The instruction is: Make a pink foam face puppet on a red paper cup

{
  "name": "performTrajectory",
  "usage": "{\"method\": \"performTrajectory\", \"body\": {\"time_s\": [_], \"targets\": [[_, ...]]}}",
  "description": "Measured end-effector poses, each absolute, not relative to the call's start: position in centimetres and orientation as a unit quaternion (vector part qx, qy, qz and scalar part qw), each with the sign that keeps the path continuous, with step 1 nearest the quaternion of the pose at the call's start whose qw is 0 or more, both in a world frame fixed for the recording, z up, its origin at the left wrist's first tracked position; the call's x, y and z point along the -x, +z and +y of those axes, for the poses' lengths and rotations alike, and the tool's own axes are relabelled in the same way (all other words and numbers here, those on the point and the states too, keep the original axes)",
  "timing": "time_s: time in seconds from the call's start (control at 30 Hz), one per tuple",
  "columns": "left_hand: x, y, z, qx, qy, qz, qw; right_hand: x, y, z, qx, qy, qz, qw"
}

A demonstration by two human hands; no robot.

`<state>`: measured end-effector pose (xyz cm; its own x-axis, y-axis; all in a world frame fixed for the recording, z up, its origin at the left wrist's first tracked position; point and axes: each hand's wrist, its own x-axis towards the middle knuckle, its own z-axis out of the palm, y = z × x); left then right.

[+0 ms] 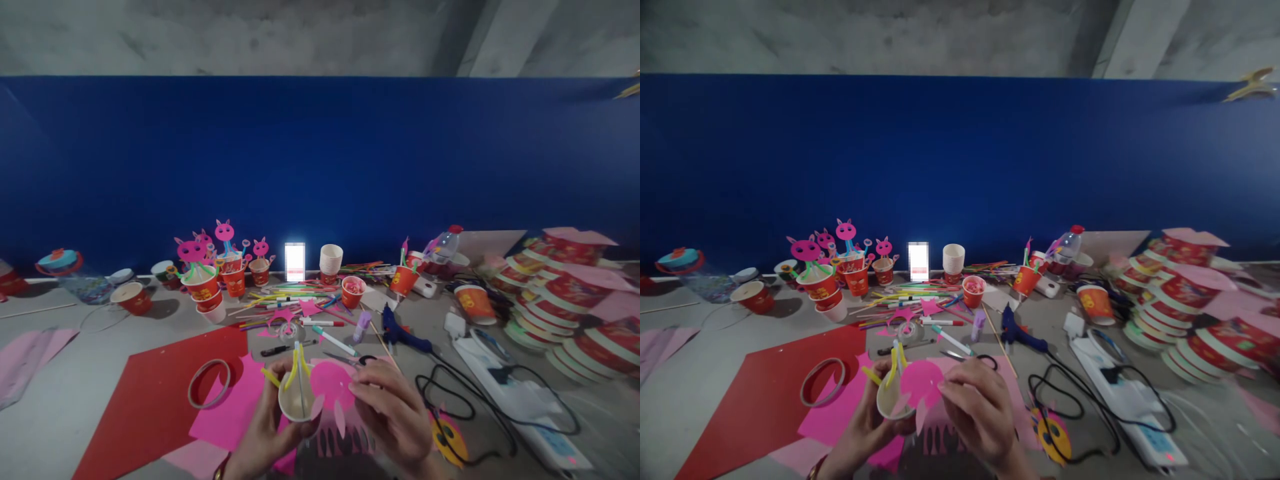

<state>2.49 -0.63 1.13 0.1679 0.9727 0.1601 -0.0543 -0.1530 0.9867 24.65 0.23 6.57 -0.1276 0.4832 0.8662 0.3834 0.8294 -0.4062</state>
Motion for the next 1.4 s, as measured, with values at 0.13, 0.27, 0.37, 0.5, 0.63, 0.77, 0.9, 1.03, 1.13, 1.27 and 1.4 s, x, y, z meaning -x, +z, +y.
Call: {"method": "performTrajectory", "body": {"time_s": [0.13,0.27,0.37,0.5,0.63,0.77,0.9,1.03,1.13,1.27,1.4], "targets": [[-2.5,1.0,-0.3,-0.568,0.502,0.376,0.532,-24.1,5.9,0.4,0.306,0.134,-0.707,0.624],[-2.3,-0.3,-0.2,-0.548,0.499,0.356,0.570,-23.2,5.6,0.9,0.332,0.274,-0.612,0.663],[-2.3,-1.2,-0.4,-0.505,0.495,0.341,0.619,-22.6,5.8,1.6,0.360,0.404,-0.513,0.666],[-2.8,-1.0,-0.9,-0.475,0.488,0.303,0.667,-22.2,6.7,2.4,0.405,0.524,-0.407,0.629],[-3.3,-0.5,-1.3,-0.456,0.488,0.286,0.687,-21.8,7.5,3.0,0.396,0.585,-0.364,0.607],[-3.5,-0.9,-1.4,-0.446,0.489,0.285,0.694,-21.5,7.5,3.6,0.364,0.602,-0.311,0.639],[-3.8,-0.9,-1.4,-0.421,0.496,0.286,0.703,-21.5,7.2,3.9,0.359,0.617,-0.281,0.641],[-4.1,-0.7,-1.3,-0.413,0.497,0.279,0.710,-21.4,6.9,3.9,0.349,0.639,-0.266,0.632],[-4.2,-0.6,-1.4,-0.407,0.500,0.276,0.713,-21.2,6.7,3.7,0.352,0.653,-0.265,0.616],[-4.2,-0.4,-1.5,-0.389,0.505,0.284,0.717,-21.1,6.7,3.7,0.364,0.667,-0.250,0.600],[-4.3,-0.3,-1.5,-0.376,0.507,0.274,0.726,-21.2,6.7,3.8,0.361,0.663,-0.261,0.602]]}}
